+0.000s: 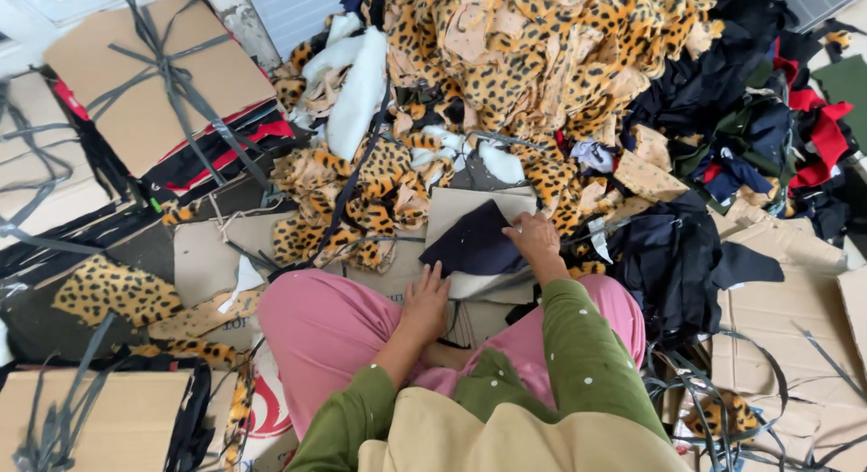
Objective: Sorting through a pile of fabric scraps on the floor to separate specific pieces
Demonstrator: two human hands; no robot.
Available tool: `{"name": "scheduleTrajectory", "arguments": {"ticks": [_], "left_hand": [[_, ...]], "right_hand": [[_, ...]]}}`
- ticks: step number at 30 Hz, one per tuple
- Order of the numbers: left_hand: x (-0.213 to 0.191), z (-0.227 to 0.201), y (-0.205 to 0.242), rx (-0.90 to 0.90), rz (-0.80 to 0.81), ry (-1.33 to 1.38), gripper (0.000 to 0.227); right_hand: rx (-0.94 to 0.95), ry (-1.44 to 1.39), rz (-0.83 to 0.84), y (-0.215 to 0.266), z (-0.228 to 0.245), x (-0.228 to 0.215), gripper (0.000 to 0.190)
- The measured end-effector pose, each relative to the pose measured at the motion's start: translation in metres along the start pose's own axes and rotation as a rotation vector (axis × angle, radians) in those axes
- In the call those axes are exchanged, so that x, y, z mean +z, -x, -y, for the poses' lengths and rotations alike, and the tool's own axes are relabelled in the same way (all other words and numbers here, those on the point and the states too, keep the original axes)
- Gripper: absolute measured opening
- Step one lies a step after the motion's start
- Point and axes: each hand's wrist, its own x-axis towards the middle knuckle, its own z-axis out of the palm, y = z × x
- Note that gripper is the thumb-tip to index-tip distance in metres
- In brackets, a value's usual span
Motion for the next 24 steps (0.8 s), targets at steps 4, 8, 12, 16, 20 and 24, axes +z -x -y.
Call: {"name": "scheduleTrajectory", "arguments": {"ticks": [4,8,12,16,20,24], "left_hand": [[0.001,-0.005,-0.006,-0.020,0.080,-0.063,0.058],[0.009,0.001,-0.012,-0.011,0.068,-0.095,0.058],[0.005,0.001,-0.012,0.001,0.081,-0.058,0.062],[0.010,0.003,-0.016,-0.001,0.130,-0.076,0.060],[0.019,0.008,-0.017,0.006,0.133,-0.065,0.057],[0.034,0.018,-0.021,0.040,0.118,-0.077,0.054]], "right_hand": [[-0.080,-0.073,-0.041,-0.026,0.000,0.020,0.042],[-0.035,-0.106,-0.015,-0.031,0.025,0.019,0.031],[0.113,-0.147,-0.061,-0.046,0.041,0.026,0.019],[0.143,-0.248,-0.108,-0.030,0.057,-0.005,0.018],[0.028,-0.216,-0.124,-0.009,0.047,-0.015,0.021],[-0.236,0.172,-0.019,0.041,0.012,0.008,0.036]]}}
